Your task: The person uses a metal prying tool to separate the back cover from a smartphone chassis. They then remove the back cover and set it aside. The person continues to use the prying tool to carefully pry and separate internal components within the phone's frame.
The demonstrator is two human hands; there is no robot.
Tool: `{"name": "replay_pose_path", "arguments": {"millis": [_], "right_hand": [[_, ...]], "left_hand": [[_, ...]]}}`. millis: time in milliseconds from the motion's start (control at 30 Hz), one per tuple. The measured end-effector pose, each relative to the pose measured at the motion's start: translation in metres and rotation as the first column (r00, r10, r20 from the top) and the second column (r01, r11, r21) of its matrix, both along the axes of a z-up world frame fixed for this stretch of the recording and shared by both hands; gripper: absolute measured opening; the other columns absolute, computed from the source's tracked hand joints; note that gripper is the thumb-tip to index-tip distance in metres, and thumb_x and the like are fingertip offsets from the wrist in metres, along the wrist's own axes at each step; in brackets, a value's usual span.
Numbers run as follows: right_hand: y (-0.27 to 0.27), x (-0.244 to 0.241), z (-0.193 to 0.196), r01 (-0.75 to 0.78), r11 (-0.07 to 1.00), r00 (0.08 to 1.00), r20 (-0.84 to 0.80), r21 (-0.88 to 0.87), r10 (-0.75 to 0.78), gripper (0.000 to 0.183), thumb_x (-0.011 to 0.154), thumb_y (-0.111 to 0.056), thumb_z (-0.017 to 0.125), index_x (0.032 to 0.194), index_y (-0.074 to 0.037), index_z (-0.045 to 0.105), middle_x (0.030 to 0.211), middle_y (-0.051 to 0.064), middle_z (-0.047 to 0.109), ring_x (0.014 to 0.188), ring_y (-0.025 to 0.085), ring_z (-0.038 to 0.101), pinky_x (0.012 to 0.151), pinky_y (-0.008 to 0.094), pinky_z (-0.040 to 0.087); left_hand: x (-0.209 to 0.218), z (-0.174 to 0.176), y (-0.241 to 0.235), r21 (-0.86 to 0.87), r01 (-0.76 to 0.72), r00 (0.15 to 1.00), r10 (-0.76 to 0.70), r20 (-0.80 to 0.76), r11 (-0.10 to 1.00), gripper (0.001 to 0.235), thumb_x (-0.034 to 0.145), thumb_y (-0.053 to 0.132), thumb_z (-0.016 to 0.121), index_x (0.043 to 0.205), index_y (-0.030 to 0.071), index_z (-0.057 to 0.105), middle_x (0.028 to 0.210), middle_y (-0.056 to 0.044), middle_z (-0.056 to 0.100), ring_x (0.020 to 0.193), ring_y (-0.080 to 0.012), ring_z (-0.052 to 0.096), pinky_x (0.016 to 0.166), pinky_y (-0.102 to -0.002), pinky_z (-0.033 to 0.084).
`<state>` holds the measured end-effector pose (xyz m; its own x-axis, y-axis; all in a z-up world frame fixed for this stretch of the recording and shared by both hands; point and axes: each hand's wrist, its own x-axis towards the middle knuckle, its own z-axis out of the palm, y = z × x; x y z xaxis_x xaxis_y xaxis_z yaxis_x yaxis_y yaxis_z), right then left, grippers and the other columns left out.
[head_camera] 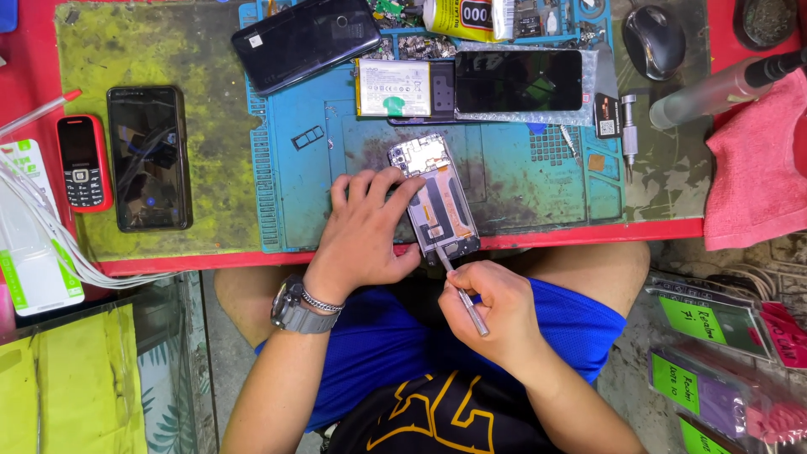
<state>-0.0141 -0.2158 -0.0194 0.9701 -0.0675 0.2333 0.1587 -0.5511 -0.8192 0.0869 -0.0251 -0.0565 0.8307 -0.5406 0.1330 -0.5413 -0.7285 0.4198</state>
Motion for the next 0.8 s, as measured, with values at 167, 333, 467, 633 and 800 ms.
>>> {"name": "replay_pose_path", "arguments": {"millis": [167, 333, 467, 633, 800], "right_hand": [[-0.001, -0.002, 0.003, -0.004, 1.000, 1.000, -0.009, 0.004, 0.004, 0.007, 0.077, -0.003, 0.073, 0.072, -0.006, 0.069, 0.066, 0.011, 0.071, 0.057, 0.033, 0.069, 0.052, 0.038, 0.056], [-0.003, -0.005, 0.005, -0.017, 1.000, 1.000, 0.004, -0.008, 0.017, 0.008, 0.076, -0.001, 0.073, 0.071, -0.005, 0.068, 0.066, 0.013, 0.071, 0.057, 0.036, 0.069, 0.051, 0.039, 0.056], [-0.007, -0.007, 0.007, -0.026, 0.999, 0.999, -0.024, 0.042, 0.027, 0.005, 0.077, -0.003, 0.073, 0.075, -0.006, 0.070, 0.065, 0.013, 0.069, 0.056, 0.033, 0.068, 0.051, 0.038, 0.055], [-0.014, -0.004, 0.016, 0.029, 0.993, 0.998, 0.057, 0.114, -0.036, 0.007, 0.079, -0.002, 0.073, 0.082, -0.008, 0.075, 0.074, 0.010, 0.075, 0.064, 0.031, 0.073, 0.058, 0.037, 0.059], [-0.022, 0.007, -0.017, 0.033, 0.999, 0.955, 0.294, 0.003, -0.032, 0.017, 0.096, -0.001, 0.064, 0.110, -0.001, 0.075, 0.105, 0.017, 0.076, 0.094, 0.040, 0.073, 0.083, 0.047, 0.058]], "left_hand": [[0.000, 0.001, 0.000, -0.004, 0.000, 1.000, 0.000, -0.006, 1.000, 0.095, 0.058, 0.045, 0.071, 0.147, 0.018, 0.050, 0.129, -0.006, 0.047, 0.121, -0.0320, 0.042, 0.109, -0.054, 0.023], [0.000, -0.001, 0.000, -0.007, 0.000, 1.000, 0.000, -0.009, 1.000, 0.094, 0.058, 0.044, 0.071, 0.147, 0.020, 0.050, 0.130, -0.006, 0.046, 0.121, -0.0315, 0.041, 0.109, -0.054, 0.023], [-0.001, 0.001, 0.000, 0.002, -0.003, 1.000, 0.003, -0.022, 1.000, 0.094, 0.059, 0.044, 0.071, 0.147, 0.021, 0.049, 0.131, -0.005, 0.046, 0.123, -0.0313, 0.041, 0.110, -0.054, 0.023], [-0.002, 0.009, -0.003, -0.035, 0.005, 0.998, -0.007, -0.066, 0.999, 0.089, 0.060, 0.042, 0.069, 0.145, 0.020, 0.051, 0.132, -0.007, 0.046, 0.124, -0.0333, 0.042, 0.109, -0.054, 0.025], [-0.012, 0.014, -0.017, -0.082, -0.078, 0.997, 0.077, -0.014, 0.994, 0.054, 0.074, 0.038, 0.067, 0.123, 0.015, 0.061, 0.125, -0.009, 0.047, 0.124, -0.0369, 0.040, 0.105, -0.054, 0.028]]}}
